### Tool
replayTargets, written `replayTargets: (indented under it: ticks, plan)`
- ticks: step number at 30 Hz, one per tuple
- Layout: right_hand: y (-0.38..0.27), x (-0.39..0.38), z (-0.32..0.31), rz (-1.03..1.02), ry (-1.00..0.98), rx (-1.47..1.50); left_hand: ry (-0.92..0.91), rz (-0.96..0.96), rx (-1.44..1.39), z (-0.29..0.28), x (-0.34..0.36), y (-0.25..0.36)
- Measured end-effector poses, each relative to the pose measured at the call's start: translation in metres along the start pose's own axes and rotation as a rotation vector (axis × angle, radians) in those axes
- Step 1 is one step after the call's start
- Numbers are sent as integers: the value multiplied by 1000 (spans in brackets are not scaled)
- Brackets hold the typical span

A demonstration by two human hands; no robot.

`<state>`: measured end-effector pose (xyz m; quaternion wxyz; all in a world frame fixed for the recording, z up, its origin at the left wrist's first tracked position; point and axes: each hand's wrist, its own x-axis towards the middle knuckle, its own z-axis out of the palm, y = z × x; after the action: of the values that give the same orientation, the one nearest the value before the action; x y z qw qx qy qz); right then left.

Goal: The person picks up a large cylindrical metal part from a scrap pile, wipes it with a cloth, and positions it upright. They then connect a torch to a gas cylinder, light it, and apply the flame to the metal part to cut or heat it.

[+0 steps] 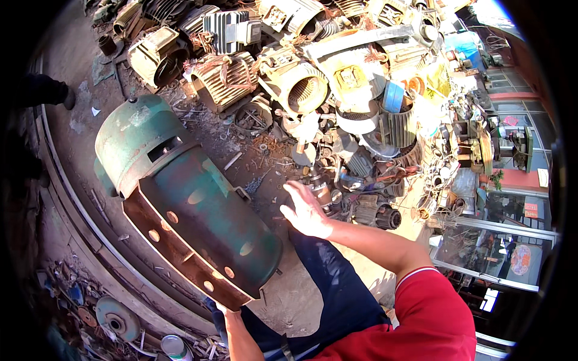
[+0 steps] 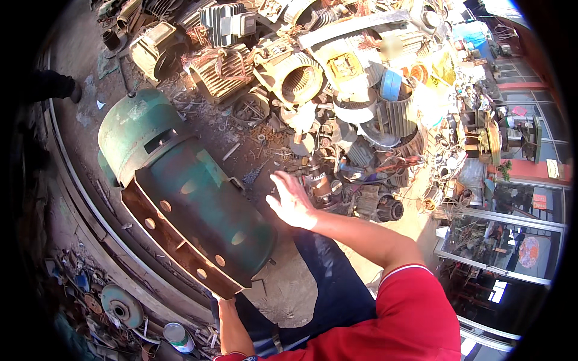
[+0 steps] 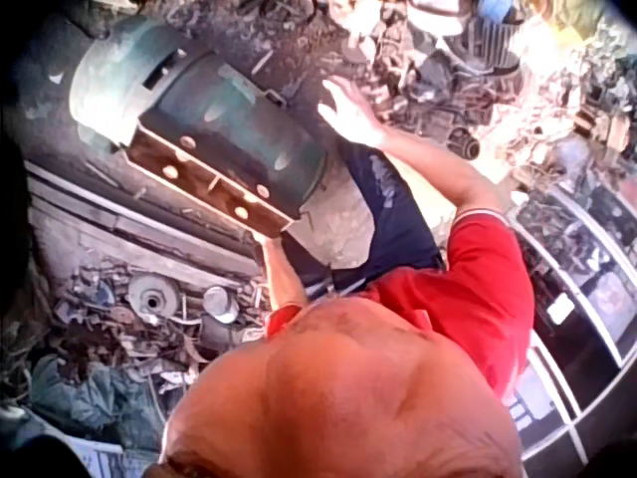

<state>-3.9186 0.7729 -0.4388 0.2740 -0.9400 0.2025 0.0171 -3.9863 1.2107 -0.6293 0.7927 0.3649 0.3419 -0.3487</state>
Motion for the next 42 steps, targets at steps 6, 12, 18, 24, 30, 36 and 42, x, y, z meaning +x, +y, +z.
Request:
replayTargets:
  ticks: [6,12,18,24,30,36,42]
  plan:
    - [-86,-89,119,136,-190,236,68,-6,41,14,0,-12]
    - [-68,-98,133,99,-273,180,183,-26,91,41,1,-26]
    - [-19,-88,126,80,-257,252,370,-40,175,84,5,-45]
    - [34,-69,101,50,-246,351,654,-46,368,143,9,-72]
    - [99,-50,92,117,-304,454,748,-22,52,177,6,-108]
    - [160,-17,75,476,-564,886,877,56,88,167,11,-141]
    - [175,10,50,546,-561,1023,650,-11,566,217,9,-100]
